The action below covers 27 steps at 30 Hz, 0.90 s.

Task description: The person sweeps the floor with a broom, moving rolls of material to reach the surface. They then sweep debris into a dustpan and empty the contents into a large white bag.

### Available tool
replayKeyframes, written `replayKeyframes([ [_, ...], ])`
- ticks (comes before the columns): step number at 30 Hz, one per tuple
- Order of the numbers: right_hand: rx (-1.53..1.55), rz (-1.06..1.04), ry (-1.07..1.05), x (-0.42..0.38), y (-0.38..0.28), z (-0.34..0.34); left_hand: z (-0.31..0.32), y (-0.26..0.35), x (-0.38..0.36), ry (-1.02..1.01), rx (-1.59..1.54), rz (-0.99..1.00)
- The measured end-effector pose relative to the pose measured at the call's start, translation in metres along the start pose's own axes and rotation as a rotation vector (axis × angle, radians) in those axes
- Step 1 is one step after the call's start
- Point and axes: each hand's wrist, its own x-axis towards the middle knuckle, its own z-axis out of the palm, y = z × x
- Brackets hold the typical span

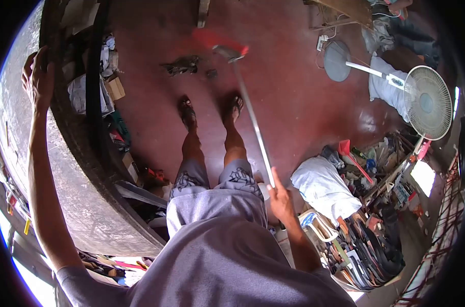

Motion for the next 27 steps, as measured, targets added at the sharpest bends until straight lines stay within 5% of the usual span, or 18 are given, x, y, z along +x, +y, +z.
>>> replayKeyframes([
  [4,0.194,0.25,0.03,0.106,0.013,-0.047,-0.021,0.042,-0.014,-0.018,-0.194,0.013],
  [11,0.521,0.117,0.195,0.439,0.015,-0.107,0.0,0.026,-0.017,-0.02,-0.221,0.051],
  [14,0.622,0.087,0.103,0.49,-0.018,-0.09,-0.001,0.028,-0.02,-0.047,-0.221,-0.009],
  [18,0.284,0.025,0.048,0.432,-0.042,-0.035,-0.012,0.048,-0.015,-0.054,-0.209,0.004],
  [22,-0.153,-0.077,0.08,0.328,0.023,0.001,-0.018,0.054,-0.012,-0.066,-0.21,-0.005],
  [24,-0.095,0.153,-0.188,0.266,0.022,-0.024,-0.016,0.053,-0.01,-0.054,-0.218,-0.006],
  [27,-0.021,0.032,-0.038,0.207,0.048,-0.032,-0.019,0.058,-0.012,-0.037,-0.201,-0.026],
])
